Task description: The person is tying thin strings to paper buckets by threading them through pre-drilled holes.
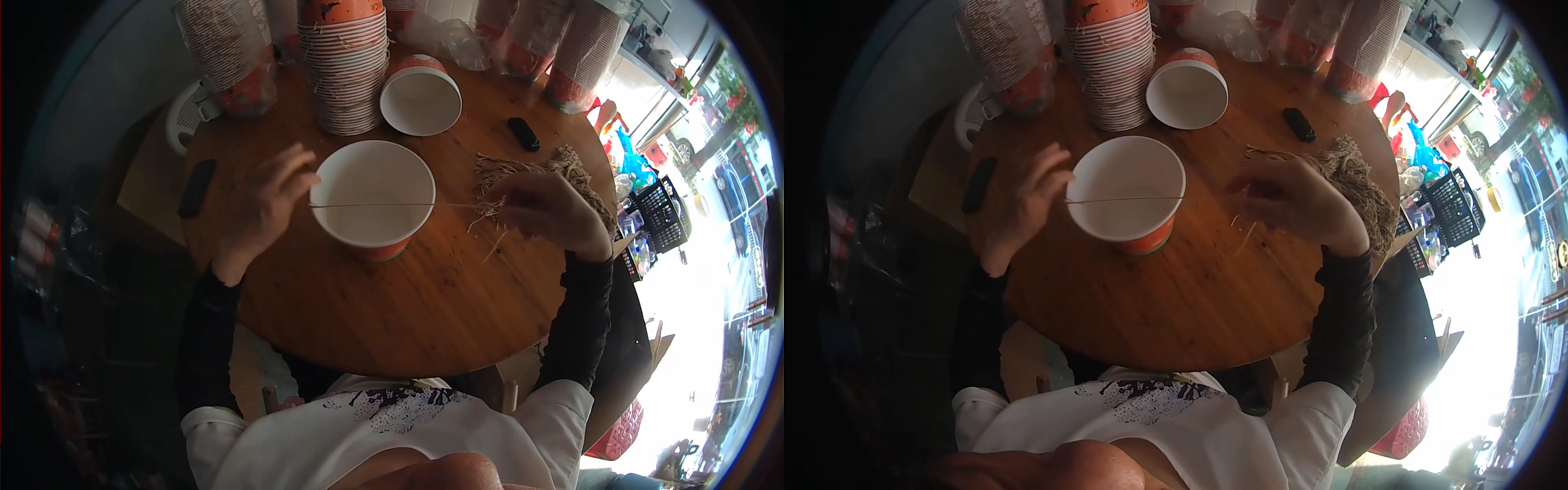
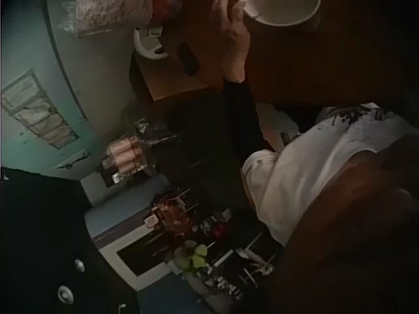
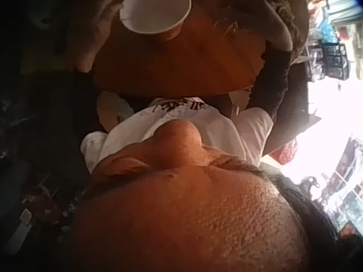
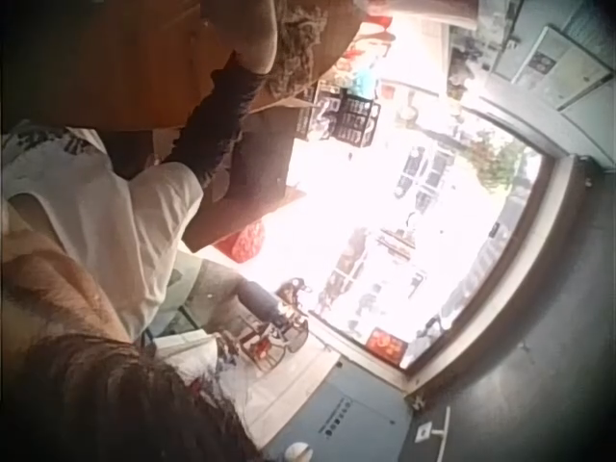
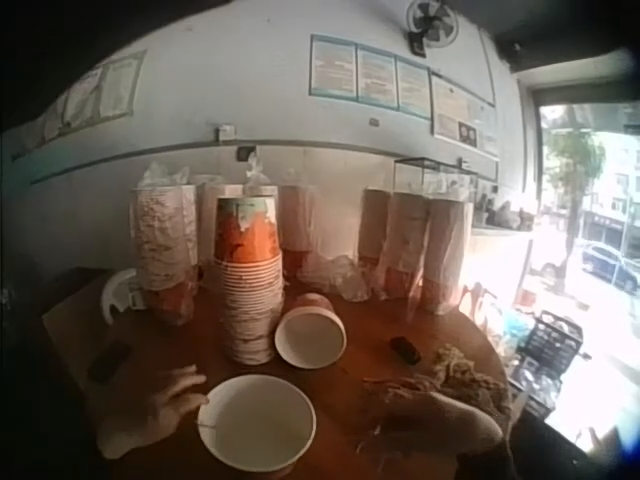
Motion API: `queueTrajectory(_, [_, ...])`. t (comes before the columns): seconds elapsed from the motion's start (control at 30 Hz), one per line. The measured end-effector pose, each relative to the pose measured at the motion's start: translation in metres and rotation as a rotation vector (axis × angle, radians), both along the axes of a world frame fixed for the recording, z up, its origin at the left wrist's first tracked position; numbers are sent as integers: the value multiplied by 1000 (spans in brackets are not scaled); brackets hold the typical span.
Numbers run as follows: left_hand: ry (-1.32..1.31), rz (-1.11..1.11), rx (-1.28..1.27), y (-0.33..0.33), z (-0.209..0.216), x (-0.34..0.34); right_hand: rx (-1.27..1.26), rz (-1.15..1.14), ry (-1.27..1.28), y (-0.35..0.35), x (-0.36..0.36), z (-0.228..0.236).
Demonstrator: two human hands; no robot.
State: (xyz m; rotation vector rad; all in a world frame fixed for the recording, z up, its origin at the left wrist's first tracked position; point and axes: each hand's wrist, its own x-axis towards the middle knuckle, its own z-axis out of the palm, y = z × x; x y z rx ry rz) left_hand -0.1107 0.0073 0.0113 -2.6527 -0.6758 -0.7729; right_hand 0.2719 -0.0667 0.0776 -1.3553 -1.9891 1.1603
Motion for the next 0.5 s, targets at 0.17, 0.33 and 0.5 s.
queueTrajectory(0.17, [-526,-98,-195,-52,-7,27,-15,-149,329,3,-32,-23])
queueTrajectory(0.33, [-594,-227,-858,-105,-13,85,-131,-195,840,0,-66,-31])
queueTrajectory(0.5, [-787,-294,-1019,-92,-15,105,-289,-83,1155,-1,-84,-36])
